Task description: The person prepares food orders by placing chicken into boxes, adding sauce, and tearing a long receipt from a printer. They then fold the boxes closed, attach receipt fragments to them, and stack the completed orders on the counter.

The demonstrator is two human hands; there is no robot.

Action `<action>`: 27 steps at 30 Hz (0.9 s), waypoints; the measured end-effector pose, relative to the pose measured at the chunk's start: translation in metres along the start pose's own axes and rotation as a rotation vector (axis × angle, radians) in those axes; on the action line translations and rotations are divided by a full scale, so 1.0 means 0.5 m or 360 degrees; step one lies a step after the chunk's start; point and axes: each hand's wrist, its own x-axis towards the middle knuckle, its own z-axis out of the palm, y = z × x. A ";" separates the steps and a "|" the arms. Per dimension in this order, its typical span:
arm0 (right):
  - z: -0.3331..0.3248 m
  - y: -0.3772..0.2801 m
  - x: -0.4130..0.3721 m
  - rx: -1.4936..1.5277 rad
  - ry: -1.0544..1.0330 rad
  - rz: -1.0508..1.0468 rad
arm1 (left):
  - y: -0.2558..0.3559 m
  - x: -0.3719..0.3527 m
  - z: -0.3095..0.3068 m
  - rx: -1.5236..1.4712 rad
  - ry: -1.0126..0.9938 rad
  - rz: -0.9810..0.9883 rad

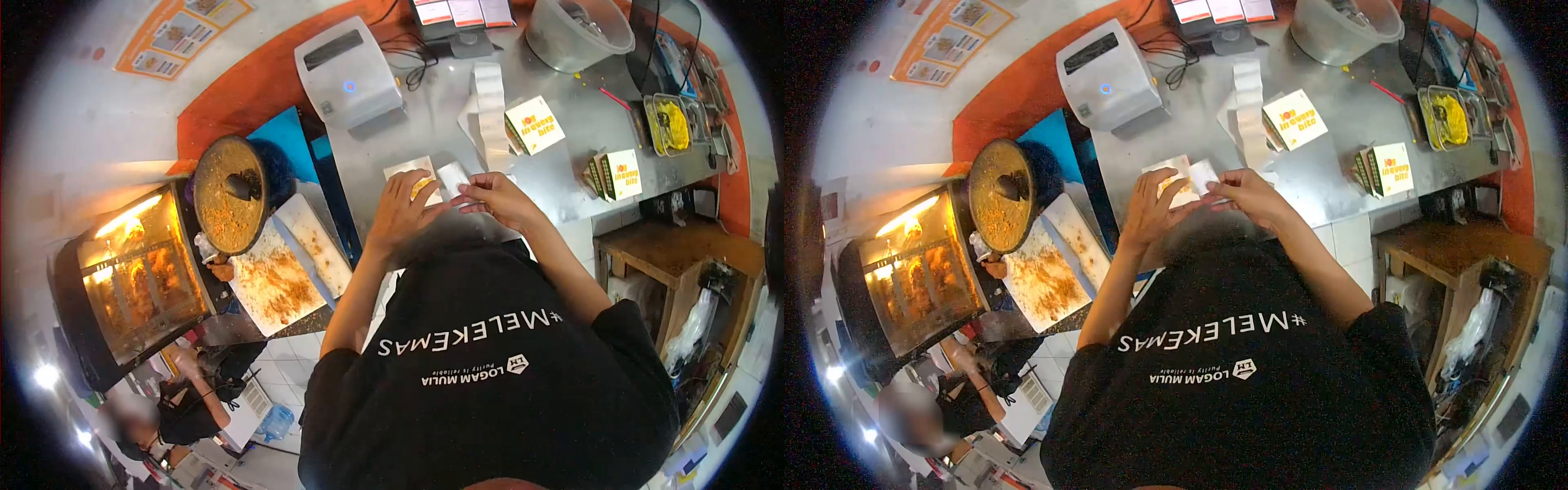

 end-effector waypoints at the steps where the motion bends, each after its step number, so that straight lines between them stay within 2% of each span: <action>1: -0.011 0.019 -0.001 -0.0037 0.0124 -0.0015 | -0.006 -0.011 -0.001 -0.0088 -0.0234 -0.0057; 2: -0.028 0.033 0.001 -0.0030 0.0131 -0.0013 | -0.017 -0.015 -0.001 -0.0095 -0.0242 -0.0054; 4: -0.063 0.057 0.004 -0.0688 0.0254 -0.0148 | -0.047 -0.027 0.000 0.0289 -0.0633 -0.0293; 5: -0.073 0.067 0.005 -0.0706 0.0246 -0.0183 | -0.080 -0.051 0.023 0.0242 -0.0807 -0.0411; 6: -0.076 0.066 0.004 -0.0708 0.0241 -0.0181 | -0.089 -0.054 0.033 0.0243 -0.0806 -0.0417; 8: -0.082 0.066 0.001 -0.0701 0.0143 -0.0174 | -0.100 -0.061 0.055 0.0120 -0.0672 -0.0708; 9: -0.077 0.060 -0.001 -0.0700 0.0143 -0.0171 | -0.095 -0.065 0.065 0.0119 -0.0673 -0.0710; 11: -0.061 0.049 0.005 -0.0916 -0.0024 -0.0168 | -0.088 -0.067 0.086 0.0247 -0.0409 -0.1057; 12: -0.050 0.047 0.011 -0.0911 -0.0017 -0.0179 | -0.094 -0.067 0.087 0.0251 -0.0410 -0.1044; 14: -0.024 0.044 0.025 -0.1033 -0.0072 -0.0589 | -0.112 -0.068 0.084 -0.0454 -0.0336 -0.1605; 15: -0.016 0.039 0.034 -0.1074 -0.0114 -0.0618 | -0.112 -0.061 0.076 -0.1256 -0.0285 -0.1888; 16: -0.003 0.030 0.041 -0.1072 -0.0115 -0.0620 | -0.087 -0.038 0.052 -0.1253 -0.0285 -0.1888; 18: 0.024 0.016 0.047 -0.1374 0.0099 -0.0819 | -0.039 -0.007 0.010 -0.1607 -0.0418 -0.1835; 19: 0.034 0.011 0.046 -0.1648 0.0238 -0.1000 | -0.042 -0.023 0.022 -0.1604 -0.0425 -0.1841; 20: 0.039 0.013 0.046 -0.1642 0.0246 -0.0996 | -0.051 -0.047 0.042 -0.1685 -0.0449 -0.1700; 21: 0.042 0.015 0.044 -0.1732 0.0320 -0.0875 | -0.045 -0.044 0.042 -0.1765 -0.0480 -0.1557; 23: 0.034 0.011 0.030 -0.1811 0.0416 -0.0749 | -0.030 -0.044 0.031 -0.1942 -0.0596 -0.1591; 25: 0.029 0.000 0.004 -0.1505 0.0142 -0.0097 | -0.019 -0.060 0.014 -0.2183 -0.0804 -0.1638; 26: 0.016 0.013 -0.005 -0.1494 0.0154 -0.0092 | -0.020 -0.074 0.009 -0.2184 -0.0822 -0.1638; 27: -0.010 0.037 -0.017 -0.1624 0.0140 -0.0413 | -0.017 -0.081 0.004 -0.2331 -0.1001 -0.1508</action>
